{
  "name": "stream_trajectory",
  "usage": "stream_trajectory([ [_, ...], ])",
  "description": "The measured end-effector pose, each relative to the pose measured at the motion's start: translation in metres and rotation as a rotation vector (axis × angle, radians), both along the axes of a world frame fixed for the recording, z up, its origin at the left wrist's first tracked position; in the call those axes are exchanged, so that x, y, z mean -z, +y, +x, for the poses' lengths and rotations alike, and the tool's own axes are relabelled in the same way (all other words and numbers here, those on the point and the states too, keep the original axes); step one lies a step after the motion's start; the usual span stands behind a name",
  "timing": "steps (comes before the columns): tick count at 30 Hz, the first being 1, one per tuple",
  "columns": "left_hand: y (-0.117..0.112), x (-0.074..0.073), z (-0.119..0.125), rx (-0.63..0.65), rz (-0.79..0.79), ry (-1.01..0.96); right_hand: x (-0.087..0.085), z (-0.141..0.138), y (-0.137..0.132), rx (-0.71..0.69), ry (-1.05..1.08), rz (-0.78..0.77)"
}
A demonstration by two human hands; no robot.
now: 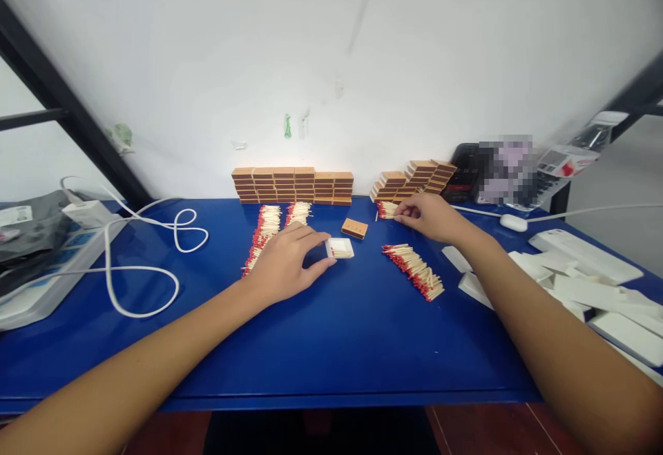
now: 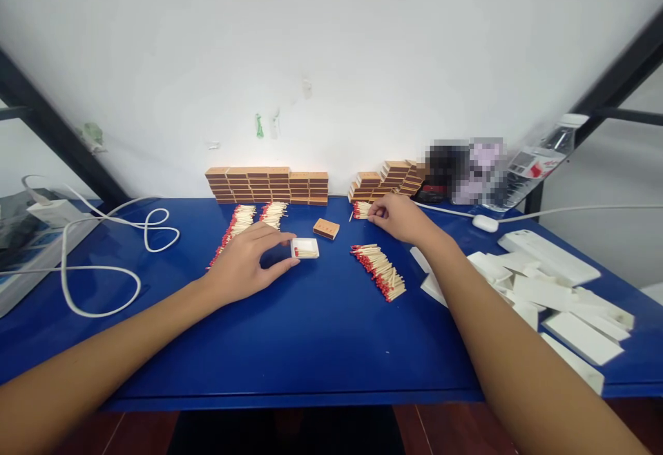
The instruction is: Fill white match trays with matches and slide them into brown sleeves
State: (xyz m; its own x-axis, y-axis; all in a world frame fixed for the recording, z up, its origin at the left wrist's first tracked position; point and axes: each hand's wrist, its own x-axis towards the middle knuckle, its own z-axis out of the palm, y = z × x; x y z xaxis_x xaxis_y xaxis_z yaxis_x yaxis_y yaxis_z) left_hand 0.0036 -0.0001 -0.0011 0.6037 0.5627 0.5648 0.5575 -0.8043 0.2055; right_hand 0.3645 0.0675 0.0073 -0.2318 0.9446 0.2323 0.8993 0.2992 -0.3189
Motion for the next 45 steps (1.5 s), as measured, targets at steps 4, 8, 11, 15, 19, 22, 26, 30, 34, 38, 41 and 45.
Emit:
stream_trajectory([
  [4,0.0,-0.001,0.0,0.007,0.005,0.004,0.005,-0.005,0.001,0.019,0.002,-0.051],
  [8,0.0,0.0,0.0,0.005,0.012,0.002,0.003,-0.005,0.0,0.009,0.01,-0.122],
  [11,-0.001,0.001,0.0,0.01,0.007,0.003,0.0,-0.003,-0.002,-0.002,0.036,-0.175],
  [15,-0.001,0.001,0.0,0.005,-0.005,0.01,-0.002,0.0,-0.004,0.039,0.035,-0.197],
  [19,0.0,0.0,-0.001,0.002,-0.014,0.017,-0.002,0.001,-0.005,0.059,0.011,-0.26],
  [22,0.0,0.001,-0.001,0.0,-0.009,0.019,-0.003,0.0,-0.006,0.048,-0.006,-0.287],
  [26,0.0,0.001,-0.001,-0.001,-0.019,0.023,-0.005,-0.004,-0.01,-0.005,-0.036,-0.252],
  [30,0.001,0.001,-0.001,-0.004,-0.027,0.026,-0.005,-0.008,-0.013,-0.023,-0.043,-0.212],
  [34,0.001,0.0,-0.001,-0.003,-0.031,0.025,-0.004,-0.01,-0.014,-0.037,-0.034,-0.24],
  [38,0.001,0.001,-0.002,-0.001,-0.016,0.013,-0.003,-0.009,-0.012,-0.016,-0.044,-0.238],
  [41,0.001,0.001,-0.002,0.0,-0.011,0.011,-0.003,-0.008,-0.01,0.014,-0.048,-0.241],
  [45,0.001,0.0,-0.001,0.002,-0.019,0.017,-0.003,-0.007,-0.009,0.02,-0.054,-0.256],
])
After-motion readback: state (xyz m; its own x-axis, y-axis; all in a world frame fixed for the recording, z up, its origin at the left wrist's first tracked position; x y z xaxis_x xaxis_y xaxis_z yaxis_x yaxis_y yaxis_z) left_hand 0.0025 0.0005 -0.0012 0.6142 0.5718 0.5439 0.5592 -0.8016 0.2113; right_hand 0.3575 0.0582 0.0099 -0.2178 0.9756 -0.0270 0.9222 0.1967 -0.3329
